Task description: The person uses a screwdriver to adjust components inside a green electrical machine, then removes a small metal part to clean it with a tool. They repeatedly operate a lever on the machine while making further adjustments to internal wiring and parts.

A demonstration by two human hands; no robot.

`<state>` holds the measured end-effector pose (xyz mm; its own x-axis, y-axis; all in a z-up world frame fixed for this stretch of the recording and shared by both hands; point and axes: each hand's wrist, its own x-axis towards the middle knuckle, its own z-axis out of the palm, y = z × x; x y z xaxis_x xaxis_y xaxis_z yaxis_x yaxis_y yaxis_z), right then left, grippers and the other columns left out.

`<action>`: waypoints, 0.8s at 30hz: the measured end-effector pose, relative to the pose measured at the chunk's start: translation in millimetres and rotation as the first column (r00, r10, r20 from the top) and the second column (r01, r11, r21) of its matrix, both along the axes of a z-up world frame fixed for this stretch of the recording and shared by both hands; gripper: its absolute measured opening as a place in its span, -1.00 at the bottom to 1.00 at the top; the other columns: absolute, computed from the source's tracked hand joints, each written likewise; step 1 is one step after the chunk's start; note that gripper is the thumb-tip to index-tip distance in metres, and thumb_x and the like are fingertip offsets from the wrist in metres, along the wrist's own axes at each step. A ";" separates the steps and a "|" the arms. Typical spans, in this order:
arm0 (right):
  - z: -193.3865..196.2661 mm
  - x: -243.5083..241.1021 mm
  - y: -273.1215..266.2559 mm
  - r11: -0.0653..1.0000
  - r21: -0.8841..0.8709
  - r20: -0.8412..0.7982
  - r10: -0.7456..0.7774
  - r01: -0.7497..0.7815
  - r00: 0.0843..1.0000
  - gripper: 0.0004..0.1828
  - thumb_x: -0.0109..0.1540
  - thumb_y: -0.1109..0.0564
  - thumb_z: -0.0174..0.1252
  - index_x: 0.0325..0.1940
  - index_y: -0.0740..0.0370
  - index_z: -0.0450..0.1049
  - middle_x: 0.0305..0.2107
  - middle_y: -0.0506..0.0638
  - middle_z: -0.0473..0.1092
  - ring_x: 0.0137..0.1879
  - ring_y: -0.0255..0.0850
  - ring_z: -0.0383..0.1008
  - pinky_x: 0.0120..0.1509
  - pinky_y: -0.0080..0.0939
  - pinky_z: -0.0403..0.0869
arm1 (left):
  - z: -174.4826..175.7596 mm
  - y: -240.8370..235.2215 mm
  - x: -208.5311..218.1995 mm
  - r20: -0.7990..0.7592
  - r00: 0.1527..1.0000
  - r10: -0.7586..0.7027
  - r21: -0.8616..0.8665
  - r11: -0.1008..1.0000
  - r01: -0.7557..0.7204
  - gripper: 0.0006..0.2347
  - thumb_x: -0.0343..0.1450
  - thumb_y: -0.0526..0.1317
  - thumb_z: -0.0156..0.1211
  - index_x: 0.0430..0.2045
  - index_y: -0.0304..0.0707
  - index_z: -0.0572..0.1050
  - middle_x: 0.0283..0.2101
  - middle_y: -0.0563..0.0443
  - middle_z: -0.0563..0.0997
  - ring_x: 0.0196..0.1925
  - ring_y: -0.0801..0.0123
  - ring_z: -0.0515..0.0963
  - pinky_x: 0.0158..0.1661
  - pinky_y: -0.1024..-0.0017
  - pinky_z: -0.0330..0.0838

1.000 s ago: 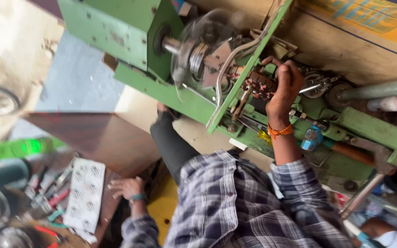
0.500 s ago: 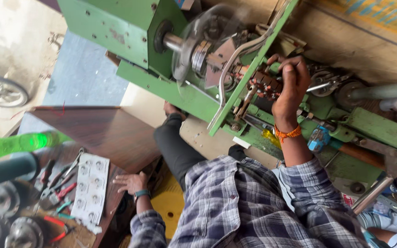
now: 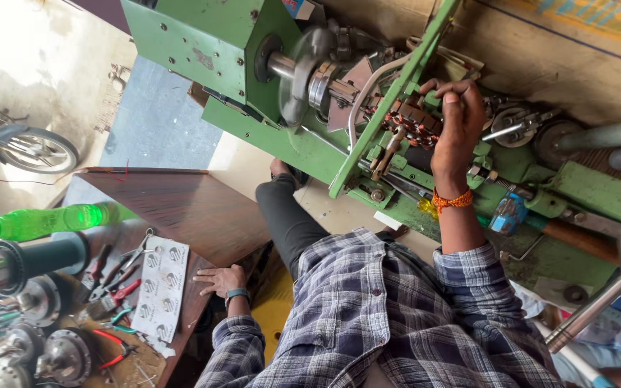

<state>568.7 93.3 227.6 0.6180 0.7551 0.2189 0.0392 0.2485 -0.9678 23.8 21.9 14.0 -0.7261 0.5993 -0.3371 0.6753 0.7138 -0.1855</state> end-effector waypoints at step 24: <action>-41.8 30.2 -21.1 0.982 0.053 0.133 0.175 -0.184 0.976 -0.66 0.58 -0.04 -0.21 0.15 0.28 0.32 0.06 0.11 0.40 0.17 -0.11 0.59 0.33 0.04 0.55 | -50.3 -31.3 -28.3 -0.072 0.990 -0.119 -0.028 0.993 0.117 0.05 0.30 0.05 0.37 0.43 -0.63 -0.30 0.52 -0.57 -0.36 0.36 -0.86 0.01 0.19 -0.07 0.42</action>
<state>598.8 72.2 185.8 0.4377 0.8329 0.3386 0.1097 0.3243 -0.9396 -4.5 -9.4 -36.3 -0.6741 0.6747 -0.3005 0.7384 0.6248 -0.2536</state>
